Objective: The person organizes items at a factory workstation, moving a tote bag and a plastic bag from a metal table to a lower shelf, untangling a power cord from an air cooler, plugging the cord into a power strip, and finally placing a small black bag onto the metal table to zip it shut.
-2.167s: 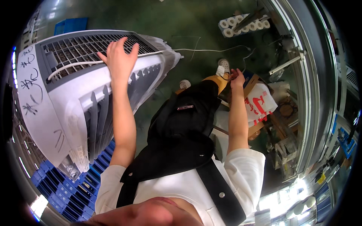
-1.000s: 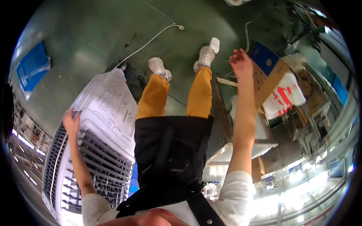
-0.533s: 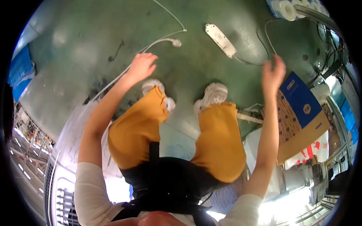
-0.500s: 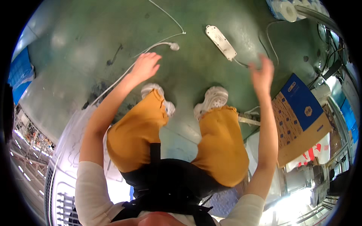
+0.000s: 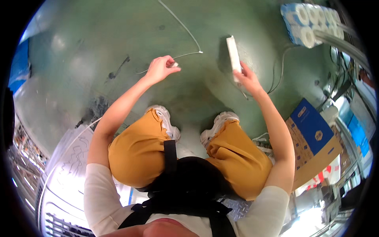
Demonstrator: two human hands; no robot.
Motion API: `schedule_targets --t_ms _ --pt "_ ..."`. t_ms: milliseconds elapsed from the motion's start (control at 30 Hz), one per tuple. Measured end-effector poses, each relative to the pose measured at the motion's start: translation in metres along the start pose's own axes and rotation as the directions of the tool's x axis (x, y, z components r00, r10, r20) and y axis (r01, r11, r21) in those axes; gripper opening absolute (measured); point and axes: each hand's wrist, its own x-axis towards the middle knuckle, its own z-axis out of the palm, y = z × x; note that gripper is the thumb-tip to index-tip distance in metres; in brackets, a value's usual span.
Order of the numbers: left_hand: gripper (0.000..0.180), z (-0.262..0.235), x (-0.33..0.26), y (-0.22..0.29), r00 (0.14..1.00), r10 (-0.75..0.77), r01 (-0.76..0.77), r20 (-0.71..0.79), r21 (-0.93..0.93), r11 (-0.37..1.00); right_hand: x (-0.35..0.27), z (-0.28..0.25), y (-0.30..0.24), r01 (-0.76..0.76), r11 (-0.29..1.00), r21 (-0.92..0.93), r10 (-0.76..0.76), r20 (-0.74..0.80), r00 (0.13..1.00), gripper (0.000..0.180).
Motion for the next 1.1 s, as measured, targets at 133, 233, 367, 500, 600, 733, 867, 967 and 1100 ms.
schedule_targets --t_ms 133,233,367,500,600,733,867,967,1100 --pt "0.037 -0.033 0.000 0.055 0.997 -0.045 0.073 0.067 -0.510 0.857 -0.011 -0.013 -0.055 -0.293 0.737 0.609 -0.054 0.485 0.873 0.050" --pt "0.034 -0.037 0.002 0.084 1.000 0.009 -0.022 -0.025 -0.580 0.814 -0.012 -0.008 -0.078 -0.422 0.725 0.544 0.075 0.547 0.834 0.048" --pt "0.031 -0.045 -0.011 0.105 0.973 0.134 -0.194 -0.186 -0.355 0.915 -0.024 -0.006 -0.093 -0.339 0.796 0.502 -0.033 0.595 0.803 0.046" --pt "0.037 -0.034 -0.015 0.104 0.969 0.034 -0.169 -0.246 -0.553 0.816 -0.034 -0.002 -0.091 -0.345 0.753 0.560 -0.063 0.584 0.810 0.044" --pt "0.035 -0.036 -0.017 0.112 0.969 0.102 -0.195 -0.225 -0.440 0.877 -0.039 0.001 -0.085 -0.294 0.744 0.600 -0.131 0.563 0.816 0.045" --pt "0.031 -0.034 -0.022 0.113 0.956 0.073 -0.164 -0.283 -0.313 0.936 -0.047 0.010 -0.088 -0.248 0.742 0.623 -0.179 0.540 0.823 0.044" --pt "0.029 -0.037 -0.023 0.116 0.948 0.058 -0.190 -0.312 -0.410 0.892 -0.052 0.019 -0.091 -0.160 0.781 0.603 -0.185 0.469 0.864 0.041" --pt "0.029 -0.037 -0.023 0.115 0.950 0.056 -0.201 -0.307 -0.463 0.863 -0.053 0.021 -0.093 -0.087 0.842 0.532 -0.210 0.472 0.856 0.045" --pt "0.030 -0.029 -0.021 0.116 0.951 0.046 -0.197 -0.304 -0.487 0.851 -0.061 0.021 -0.097 -0.068 0.842 0.535 -0.203 0.431 0.879 0.046"
